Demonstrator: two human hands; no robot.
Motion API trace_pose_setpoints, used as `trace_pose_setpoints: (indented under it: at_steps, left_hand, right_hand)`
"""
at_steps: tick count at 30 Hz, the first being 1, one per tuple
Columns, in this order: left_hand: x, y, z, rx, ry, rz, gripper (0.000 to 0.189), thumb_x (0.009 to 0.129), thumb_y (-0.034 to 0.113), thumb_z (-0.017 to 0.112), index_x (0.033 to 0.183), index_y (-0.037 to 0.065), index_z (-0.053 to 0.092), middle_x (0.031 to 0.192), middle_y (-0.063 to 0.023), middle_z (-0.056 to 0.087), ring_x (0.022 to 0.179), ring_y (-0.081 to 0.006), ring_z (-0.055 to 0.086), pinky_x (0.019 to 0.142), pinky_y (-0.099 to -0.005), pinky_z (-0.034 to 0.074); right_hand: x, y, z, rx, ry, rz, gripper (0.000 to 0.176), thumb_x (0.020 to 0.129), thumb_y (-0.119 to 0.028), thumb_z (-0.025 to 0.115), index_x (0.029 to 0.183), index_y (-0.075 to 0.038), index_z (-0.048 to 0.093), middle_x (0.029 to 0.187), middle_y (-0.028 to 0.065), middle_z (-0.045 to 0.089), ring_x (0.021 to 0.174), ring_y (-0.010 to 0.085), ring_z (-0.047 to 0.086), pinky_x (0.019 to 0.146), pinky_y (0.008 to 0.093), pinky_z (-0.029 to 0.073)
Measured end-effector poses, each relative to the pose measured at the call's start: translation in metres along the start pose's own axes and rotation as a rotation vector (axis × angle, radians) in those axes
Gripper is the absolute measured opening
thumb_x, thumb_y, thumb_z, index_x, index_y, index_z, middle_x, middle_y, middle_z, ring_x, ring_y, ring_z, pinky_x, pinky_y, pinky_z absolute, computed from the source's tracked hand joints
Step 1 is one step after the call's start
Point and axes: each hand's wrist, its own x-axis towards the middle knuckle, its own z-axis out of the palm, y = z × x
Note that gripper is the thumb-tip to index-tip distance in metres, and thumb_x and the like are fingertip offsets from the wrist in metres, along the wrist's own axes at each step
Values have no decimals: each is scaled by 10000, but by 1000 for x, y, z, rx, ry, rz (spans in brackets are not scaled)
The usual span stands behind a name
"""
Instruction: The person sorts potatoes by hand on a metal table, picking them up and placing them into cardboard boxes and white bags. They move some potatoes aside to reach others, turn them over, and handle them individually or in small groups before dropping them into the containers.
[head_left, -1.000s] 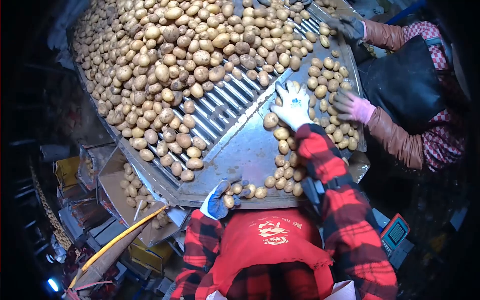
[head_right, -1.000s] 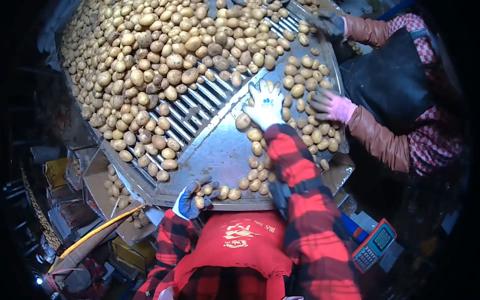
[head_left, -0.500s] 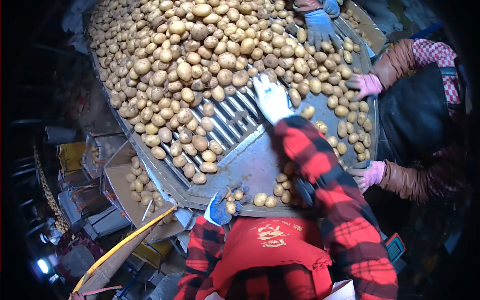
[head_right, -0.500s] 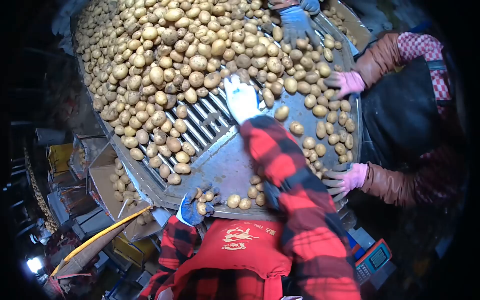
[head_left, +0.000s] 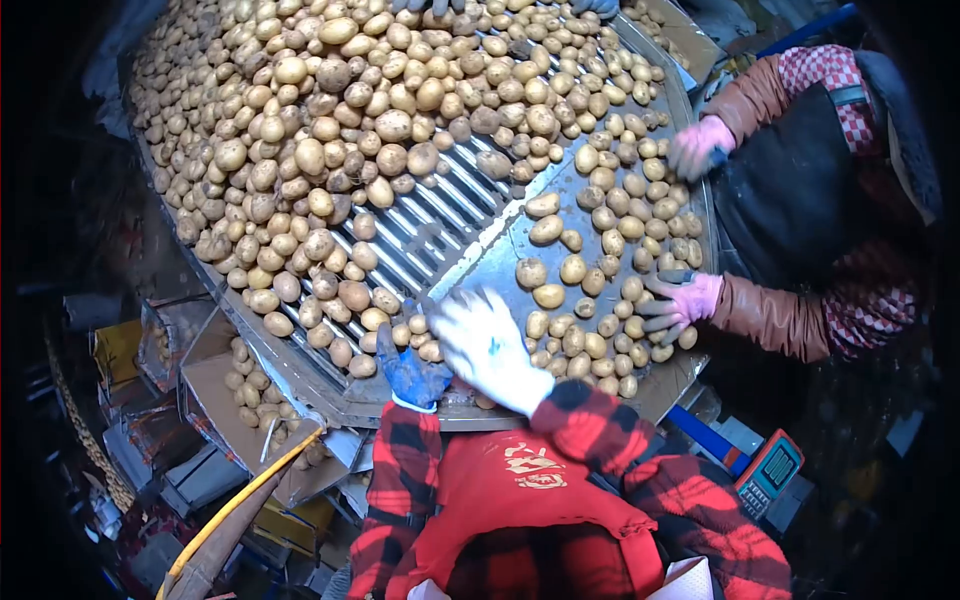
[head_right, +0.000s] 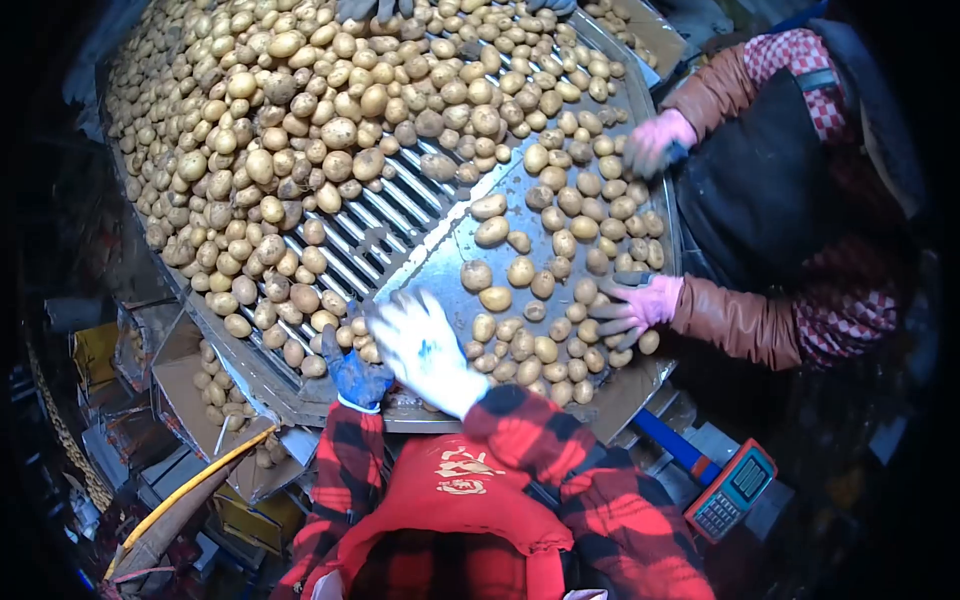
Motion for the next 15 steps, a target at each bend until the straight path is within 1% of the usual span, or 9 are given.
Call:
trace_pose_setpoints:
  at_steps: [2,4,6,7,10,12,13,14,15]
  left_hand:
    - [0,7,-24,120,-95,-78,578,957,528,607,1363,120,555,1061,-22,595,830,-148,526,805,-354,512]
    - [-10,-10,-14,226,120,9,547,964,524,584,1336,123,562,1363,-113,536,1185,-258,525,968,-453,461]
    - [-26,-26,9,336,224,-8,528,968,530,559,1325,141,570,1370,-98,537,1337,-321,441,1024,-555,407]
    - [-28,-25,10,340,225,-12,528,968,530,559,1325,141,570,1370,-98,537,1337,-321,441,1024,-555,407]
    - [-34,-20,17,313,65,-82,510,969,535,539,1329,175,572,1369,-77,550,1346,-336,425,1024,-602,386]
    - [-42,-21,34,300,153,-48,468,968,543,536,1287,203,583,1357,-55,563,1354,-339,413,1032,-614,381]
    - [-47,-26,46,266,243,-4,347,985,514,528,1083,193,616,1327,-56,582,1284,-355,486,1010,-625,398]
    - [-53,-18,32,259,247,1,347,985,514,528,1083,193,616,1327,-56,582,1284,-355,486,1010,-625,398]
    - [-57,-5,8,236,48,-43,324,995,496,523,983,178,589,1291,-69,598,1222,-364,533,991,-630,413]
  right_hand:
    - [-24,-17,-28,11,-126,-1,408,756,-193,706,1144,-88,635,1197,139,592,1170,385,566,989,546,451]
    - [-43,-3,-32,147,-122,-24,426,745,-190,707,1151,-84,634,1215,139,598,1164,402,566,994,533,450]
    - [-41,31,-40,157,30,82,434,746,-179,696,1160,-71,626,1257,170,588,1137,418,557,972,539,447]
    - [-35,49,-41,20,130,121,446,758,-154,674,1193,-72,618,1282,190,572,1166,419,535,993,552,421]
    - [-21,121,-23,-472,-152,398,486,880,-132,529,1366,-143,553,1430,174,499,1286,378,470,1011,549,383]
    - [-44,111,-31,-532,-130,309,479,898,-109,499,1372,-154,554,1436,178,493,1237,351,512,948,521,419]
    - [-59,101,-33,-480,-207,427,487,898,-103,499,1380,-156,549,1429,178,497,1179,343,546,920,502,443]
    - [-75,93,-36,-428,-291,546,496,899,-98,498,1389,-158,544,1422,179,500,1122,335,580,892,483,466]
    - [-87,95,-41,-302,-327,674,523,848,-121,602,1368,-139,552,1376,187,516,1048,376,615,858,469,509]
